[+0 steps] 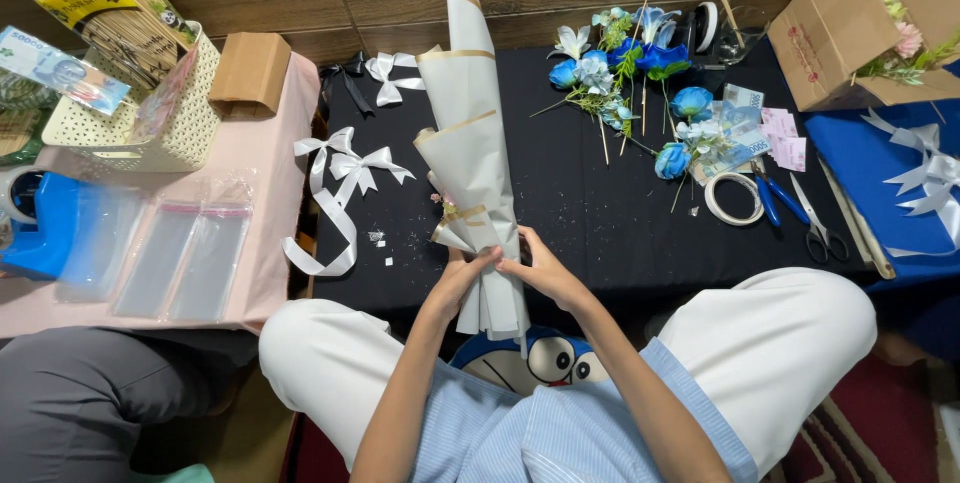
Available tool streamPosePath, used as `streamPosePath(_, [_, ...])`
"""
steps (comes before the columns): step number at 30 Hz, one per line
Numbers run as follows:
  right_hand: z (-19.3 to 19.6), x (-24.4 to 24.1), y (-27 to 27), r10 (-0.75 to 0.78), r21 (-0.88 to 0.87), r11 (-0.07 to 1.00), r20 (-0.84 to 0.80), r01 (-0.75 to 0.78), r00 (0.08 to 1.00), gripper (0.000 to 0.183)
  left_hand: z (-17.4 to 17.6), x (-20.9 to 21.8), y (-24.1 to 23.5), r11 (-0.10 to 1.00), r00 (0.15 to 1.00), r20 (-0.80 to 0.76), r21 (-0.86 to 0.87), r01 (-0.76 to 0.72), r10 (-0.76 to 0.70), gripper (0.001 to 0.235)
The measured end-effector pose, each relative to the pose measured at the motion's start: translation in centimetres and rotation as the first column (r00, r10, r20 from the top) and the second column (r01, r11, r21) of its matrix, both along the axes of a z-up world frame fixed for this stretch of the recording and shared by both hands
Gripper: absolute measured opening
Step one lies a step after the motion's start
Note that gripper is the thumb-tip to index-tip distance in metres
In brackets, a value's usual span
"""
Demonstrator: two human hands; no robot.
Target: The person wraps a bouquet containing banknotes and artificial flowers with white paper, folds the paper around the stems, and secures it with tape. They adjust the wrapping and add a ribbon to finish the presentation.
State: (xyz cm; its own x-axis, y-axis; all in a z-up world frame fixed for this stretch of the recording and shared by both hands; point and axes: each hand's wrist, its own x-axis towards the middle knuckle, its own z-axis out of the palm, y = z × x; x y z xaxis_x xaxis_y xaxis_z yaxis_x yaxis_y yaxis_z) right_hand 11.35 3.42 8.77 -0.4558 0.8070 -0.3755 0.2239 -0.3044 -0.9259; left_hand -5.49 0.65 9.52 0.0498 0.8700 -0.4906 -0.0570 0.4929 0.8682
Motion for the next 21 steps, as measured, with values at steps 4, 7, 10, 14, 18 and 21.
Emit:
streamPosePath(4, [0.5,0.0,-0.1,0.0,-0.006,1.0,-0.012,0.0,1.0,0.091,0.8,0.3,-0.5,1.0,0.996,0.082,0.0,-0.027,0.026,0.118])
streamPosePath(7, [0.8,0.0,-0.1,0.004,-0.013,1.0,-0.02,-0.005,1.0,0.093,-0.1,0.2,-0.4,0.999,0.991,0.128,0.016,-0.045,0.042,0.117])
streamPosePath(10, [0.4,0.0,0.1,0.009,-0.021,1.0,-0.001,-0.009,1.0,0.091,-0.3,0.1,-0.5,0.999,0.984,0.172,0.007,-0.043,0.041,0.12])
streamPosePath(14, [0.5,0.0,0.1,0.011,-0.017,1.0,0.0,-0.011,1.0,0.088,0.7,0.2,-0.5,0.999,0.975,0.22,-0.006,-0.038,0.038,0.12])
streamPosePath(18, [0.6,-0.2,0.2,0.006,-0.024,1.0,0.014,-0.005,1.0,0.088,0.8,0.0,-0.4,0.999,0.959,0.282,-0.031,-0.019,0.026,0.12])
streamPosePath(21, [0.2,-0.1,0.5,0.011,-0.031,0.999,0.025,-0.01,1.0,0.088,2.1,0.2,-0.5,1.0,0.962,0.272,-0.003,-0.031,0.03,0.116])
